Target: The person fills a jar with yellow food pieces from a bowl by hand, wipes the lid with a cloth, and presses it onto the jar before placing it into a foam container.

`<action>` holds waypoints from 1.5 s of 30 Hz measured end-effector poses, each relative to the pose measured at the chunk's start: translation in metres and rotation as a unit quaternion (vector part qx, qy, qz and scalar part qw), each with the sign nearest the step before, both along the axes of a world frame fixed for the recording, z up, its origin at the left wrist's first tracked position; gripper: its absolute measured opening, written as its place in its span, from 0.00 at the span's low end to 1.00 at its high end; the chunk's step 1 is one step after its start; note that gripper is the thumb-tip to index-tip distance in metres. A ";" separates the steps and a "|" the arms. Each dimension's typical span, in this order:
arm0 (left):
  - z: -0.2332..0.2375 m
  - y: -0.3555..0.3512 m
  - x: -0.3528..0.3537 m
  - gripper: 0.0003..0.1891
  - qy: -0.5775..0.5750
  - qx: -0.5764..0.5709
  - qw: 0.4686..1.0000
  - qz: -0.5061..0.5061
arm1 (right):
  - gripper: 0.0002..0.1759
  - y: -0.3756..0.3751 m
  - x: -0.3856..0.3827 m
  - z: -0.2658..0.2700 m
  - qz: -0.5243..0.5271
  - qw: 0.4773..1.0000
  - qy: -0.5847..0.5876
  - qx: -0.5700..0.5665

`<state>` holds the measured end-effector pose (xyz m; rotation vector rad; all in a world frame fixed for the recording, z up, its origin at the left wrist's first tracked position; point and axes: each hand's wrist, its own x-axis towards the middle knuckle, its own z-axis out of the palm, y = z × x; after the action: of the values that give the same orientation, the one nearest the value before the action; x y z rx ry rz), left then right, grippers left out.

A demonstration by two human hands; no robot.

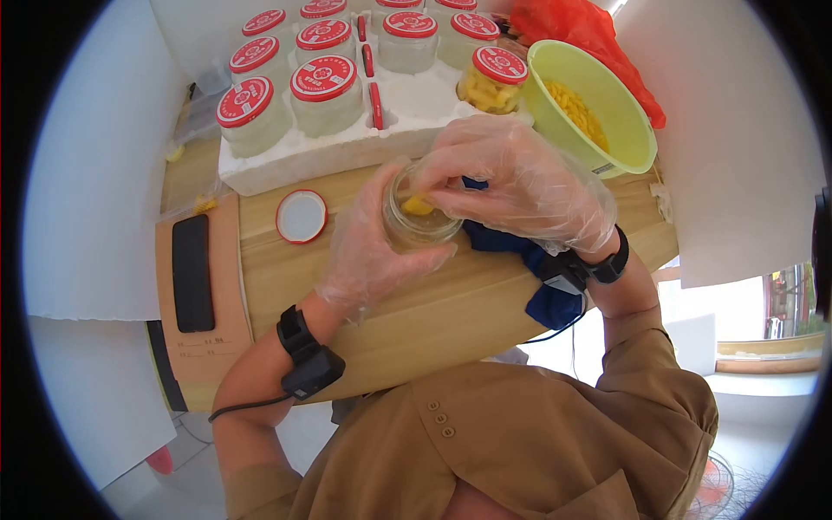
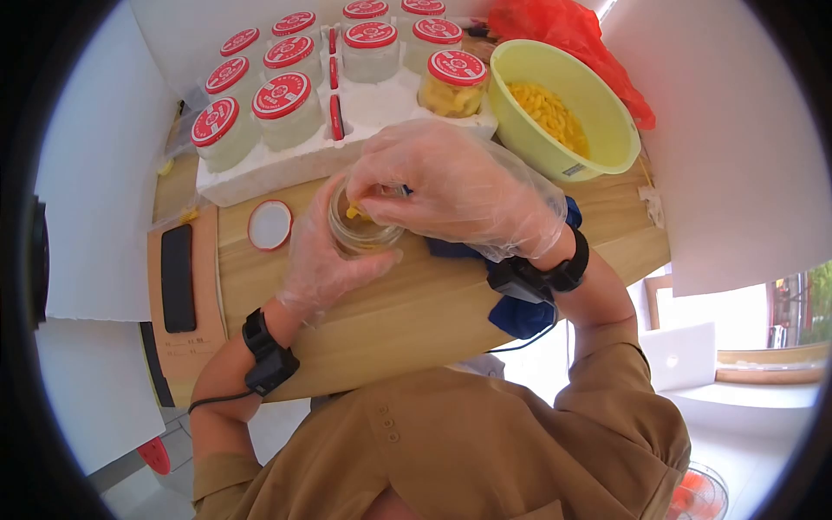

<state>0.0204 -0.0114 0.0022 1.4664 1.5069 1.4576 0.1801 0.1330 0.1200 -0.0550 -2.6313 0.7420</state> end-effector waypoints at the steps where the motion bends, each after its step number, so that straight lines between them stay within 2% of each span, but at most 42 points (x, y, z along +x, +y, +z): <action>1: 0.000 0.000 0.000 0.53 -0.008 -0.003 1.000 -0.001 | 0.04 0.001 -0.001 -0.003 0.004 1.000 -0.001 0.006; 6: -0.002 0.001 0.001 0.54 -0.028 0.003 1.000 -0.004 | 0.04 0.004 -0.002 -0.009 0.015 1.000 0.000 0.020; 10: 0.003 0.001 0.001 0.54 0.009 0.005 1.000 0.004 | 0.06 0.003 0.003 -0.002 -0.006 0.999 0.016 -0.040; 12: 0.006 0.000 0.001 0.54 0.040 0.007 0.999 0.014 | 0.07 0.009 0.011 0.005 -0.040 0.998 0.029 -0.035; 16: 0.003 -0.002 0.001 0.55 0.074 -0.007 0.997 0.028 | 0.06 0.038 0.039 0.023 -0.175 0.979 0.106 -0.001; 19: 0.004 -0.002 0.001 0.56 0.042 -0.025 0.999 0.020 | 0.06 0.081 0.065 0.033 -0.267 0.943 0.154 -0.123; 22: 0.005 -0.002 0.002 0.56 0.052 -0.026 0.998 0.020 | 0.10 0.125 0.095 0.041 -0.302 0.933 0.132 -0.143; 25: 0.004 -0.001 0.002 0.56 0.047 -0.025 0.998 0.016 | 0.12 0.158 0.117 0.040 -0.310 0.946 0.058 -0.081; 28: 0.002 -0.001 0.001 0.56 0.039 -0.022 0.999 0.016 | 0.12 0.191 0.127 0.019 -0.275 0.953 0.021 -0.125; 29: 0.002 -0.001 0.001 0.56 0.043 -0.025 0.999 0.018 | 0.12 0.197 0.127 0.013 -0.293 0.949 0.009 -0.118; 37: 0.009 -0.003 0.000 0.55 0.074 -0.034 0.997 0.016 | 0.15 0.218 0.129 -0.019 -0.365 0.927 -0.076 -0.038; 40: 0.003 -0.001 -0.002 0.55 0.074 -0.016 0.997 0.009 | 0.16 0.218 0.129 -0.022 -0.343 0.929 -0.136 0.025; 45: -0.002 -0.001 -0.002 0.56 0.044 -0.013 0.999 0.004 | 0.16 0.225 0.125 -0.039 -0.336 0.922 -0.161 0.102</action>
<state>0.0184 -0.0125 0.0005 1.5296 1.5786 1.3895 0.3051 0.3576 0.0813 -1.0407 -2.6852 0.2265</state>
